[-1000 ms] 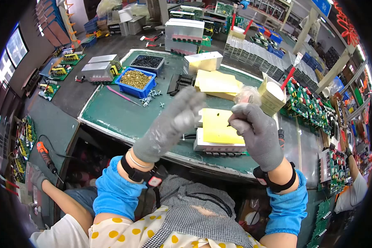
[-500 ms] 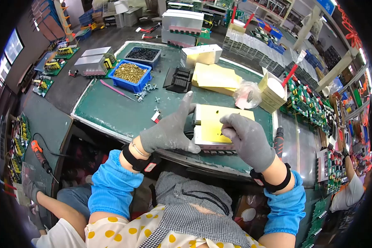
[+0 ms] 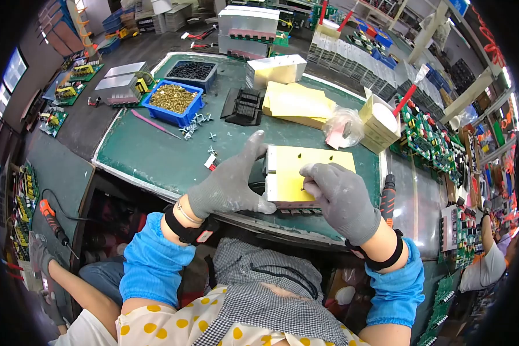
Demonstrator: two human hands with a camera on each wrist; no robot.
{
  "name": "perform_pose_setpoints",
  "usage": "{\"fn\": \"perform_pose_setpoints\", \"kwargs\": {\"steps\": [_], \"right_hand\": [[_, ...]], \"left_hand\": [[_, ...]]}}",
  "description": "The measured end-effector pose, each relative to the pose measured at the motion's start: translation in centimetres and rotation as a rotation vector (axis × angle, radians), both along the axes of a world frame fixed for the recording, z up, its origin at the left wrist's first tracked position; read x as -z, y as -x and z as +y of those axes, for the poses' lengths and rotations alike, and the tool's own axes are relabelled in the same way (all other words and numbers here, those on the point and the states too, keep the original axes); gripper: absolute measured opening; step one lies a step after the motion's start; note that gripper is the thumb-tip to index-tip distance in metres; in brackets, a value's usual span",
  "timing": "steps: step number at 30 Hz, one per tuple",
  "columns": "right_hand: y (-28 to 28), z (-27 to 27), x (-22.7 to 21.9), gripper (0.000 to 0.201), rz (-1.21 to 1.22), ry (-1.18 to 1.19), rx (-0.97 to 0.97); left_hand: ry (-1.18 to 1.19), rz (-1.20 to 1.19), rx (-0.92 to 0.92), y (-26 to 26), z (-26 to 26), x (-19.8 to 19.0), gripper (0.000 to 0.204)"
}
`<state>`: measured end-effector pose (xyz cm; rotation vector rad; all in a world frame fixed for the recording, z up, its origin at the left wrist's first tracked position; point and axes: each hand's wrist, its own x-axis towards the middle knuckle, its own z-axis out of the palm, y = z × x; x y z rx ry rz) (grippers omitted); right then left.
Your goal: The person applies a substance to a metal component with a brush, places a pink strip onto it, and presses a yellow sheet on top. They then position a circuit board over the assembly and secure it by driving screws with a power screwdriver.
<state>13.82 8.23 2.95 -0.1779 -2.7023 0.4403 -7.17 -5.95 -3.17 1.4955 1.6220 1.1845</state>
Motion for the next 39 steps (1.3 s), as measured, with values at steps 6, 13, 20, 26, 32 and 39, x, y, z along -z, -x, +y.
{"fn": "perform_pose_setpoints", "kwargs": {"steps": [6,13,20,26,32,39], "right_hand": [[0.1,-0.2,0.2,0.023,-0.001,-0.004,0.019],[-0.2,-0.5,0.1,0.022,0.009,-0.04,0.019],[0.4,-0.7,0.2,0.022,0.016,-0.122,-0.004],[0.3,-0.6,0.3,0.022,-0.017,-0.133,-0.015],[-1.1,0.8,-1.3,0.024,0.124,0.123,0.079],[-4.5,2.4,-1.5,0.02,0.093,0.344,0.265]], "left_hand": [[-0.065,0.066,-0.015,-0.1,0.0,0.9,0.133],[-0.038,0.119,-0.028,-0.1,-0.1,0.5,0.131],[-0.053,0.124,-0.041,-0.1,-0.2,0.8,0.13],[-0.015,0.138,-0.045,-0.2,-0.2,0.4,0.13],[0.036,0.051,-0.037,-0.4,-0.2,-0.4,0.132],[-0.011,0.072,-0.045,-0.4,-0.1,0.2,0.129]]}}
